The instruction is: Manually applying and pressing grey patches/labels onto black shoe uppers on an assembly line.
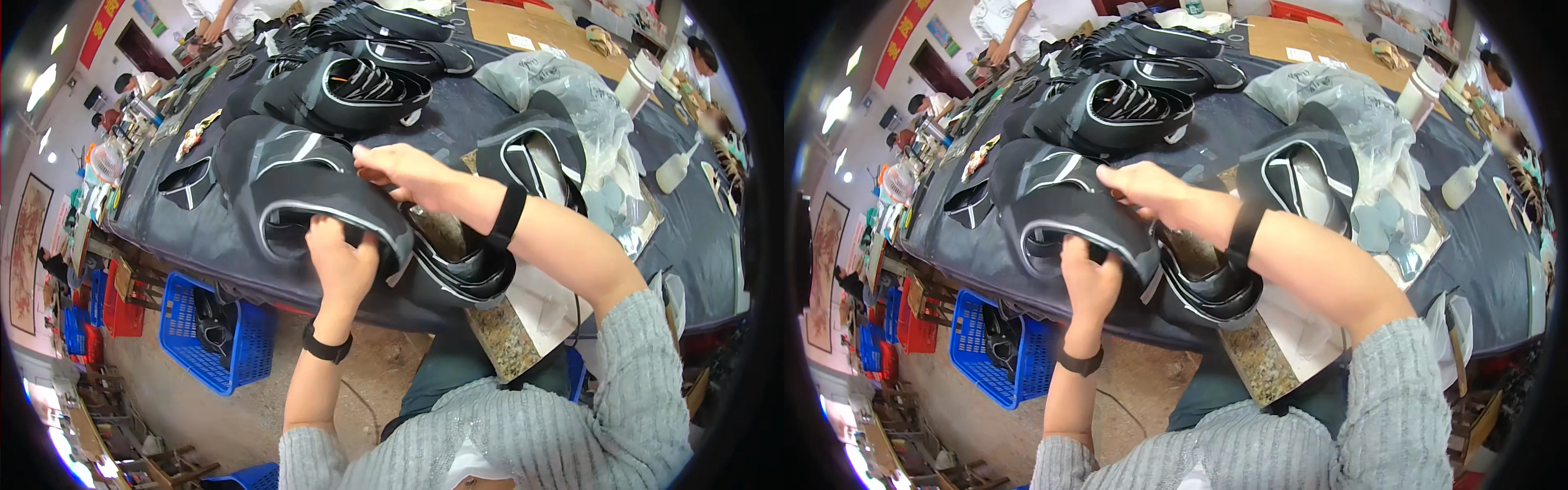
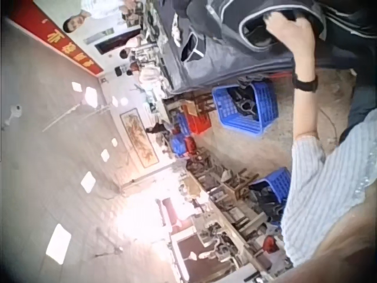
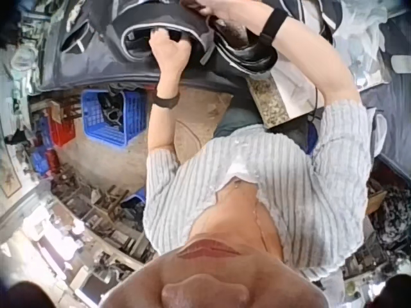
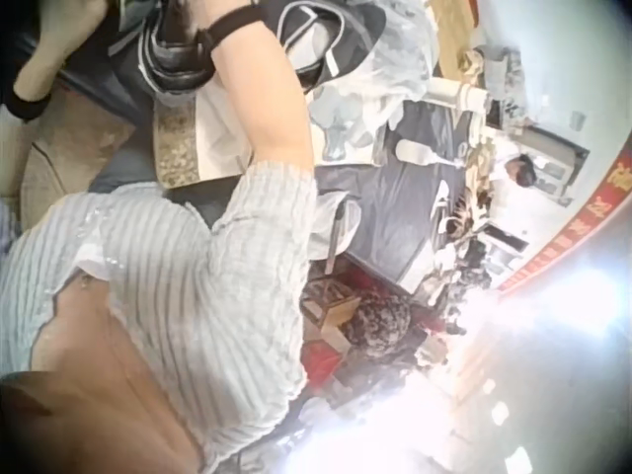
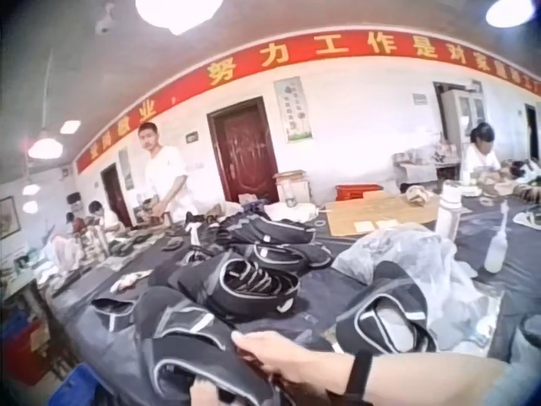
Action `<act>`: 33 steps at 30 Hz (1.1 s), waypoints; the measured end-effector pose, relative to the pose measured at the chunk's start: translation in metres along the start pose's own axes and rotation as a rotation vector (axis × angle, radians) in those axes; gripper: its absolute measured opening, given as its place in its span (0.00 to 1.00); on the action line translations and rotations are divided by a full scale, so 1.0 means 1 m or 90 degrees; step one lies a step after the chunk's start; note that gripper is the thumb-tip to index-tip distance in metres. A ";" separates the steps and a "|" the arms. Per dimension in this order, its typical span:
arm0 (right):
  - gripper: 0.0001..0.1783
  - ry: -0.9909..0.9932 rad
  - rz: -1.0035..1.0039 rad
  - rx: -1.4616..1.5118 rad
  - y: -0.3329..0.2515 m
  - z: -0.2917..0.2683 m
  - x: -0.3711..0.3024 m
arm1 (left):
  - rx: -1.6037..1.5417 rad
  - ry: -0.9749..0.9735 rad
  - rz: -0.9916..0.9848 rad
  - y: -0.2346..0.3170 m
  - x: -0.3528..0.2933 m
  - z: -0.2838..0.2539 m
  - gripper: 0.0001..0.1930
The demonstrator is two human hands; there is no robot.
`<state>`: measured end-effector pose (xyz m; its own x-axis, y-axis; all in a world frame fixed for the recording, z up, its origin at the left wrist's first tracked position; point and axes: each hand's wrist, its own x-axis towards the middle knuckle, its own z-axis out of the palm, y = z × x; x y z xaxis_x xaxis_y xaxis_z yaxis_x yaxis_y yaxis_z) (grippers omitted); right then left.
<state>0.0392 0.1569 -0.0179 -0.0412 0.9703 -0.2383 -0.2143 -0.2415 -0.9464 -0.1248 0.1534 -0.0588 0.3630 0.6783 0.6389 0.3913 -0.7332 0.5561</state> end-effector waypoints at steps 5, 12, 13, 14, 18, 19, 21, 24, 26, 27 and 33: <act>0.15 0.048 -0.001 0.057 0.009 -0.015 -0.007 | -0.294 0.038 -0.236 -0.019 0.002 0.003 0.22; 0.10 0.068 -0.082 -0.296 0.028 0.000 -0.008 | -0.669 0.029 -0.360 -0.068 -0.017 -0.009 0.17; 0.10 0.043 -0.088 -0.347 0.025 0.007 -0.012 | -0.662 0.033 -0.367 -0.071 -0.017 -0.011 0.16; 0.09 0.034 -0.092 -0.387 0.026 0.011 -0.011 | -0.658 0.031 -0.369 -0.072 -0.017 -0.012 0.16; 0.07 0.009 -0.109 -0.328 0.024 0.007 0.000 | -0.687 0.000 -0.348 -0.069 -0.014 -0.009 0.18; 0.07 0.006 -0.108 -0.328 0.026 0.007 0.004 | -0.687 -0.007 -0.331 -0.071 -0.016 -0.009 0.18; 0.09 -0.018 -0.249 -0.350 0.032 0.005 0.015 | -0.702 -0.009 -0.360 -0.070 -0.012 -0.007 0.18; 0.13 -0.055 -0.271 -0.236 0.042 -0.007 0.032 | -0.754 -0.008 -0.397 -0.070 -0.011 -0.005 0.18; 0.15 0.023 -0.196 -0.168 0.044 -0.010 0.038 | -0.790 -0.001 -0.403 -0.071 -0.012 -0.006 0.19; 0.16 0.059 -0.113 -0.144 0.042 -0.011 0.038 | -0.785 0.001 -0.397 -0.072 -0.013 -0.006 0.19; 0.19 -0.005 -0.064 -0.155 0.043 -0.008 0.040 | -0.783 -0.017 -0.392 -0.067 -0.011 -0.004 0.19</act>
<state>0.0363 0.1853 -0.0697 -0.0397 0.9895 -0.1392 0.0233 -0.1384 -0.9901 -0.1579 0.1951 -0.1010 0.4261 0.8970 0.1171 -0.4954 0.1231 0.8599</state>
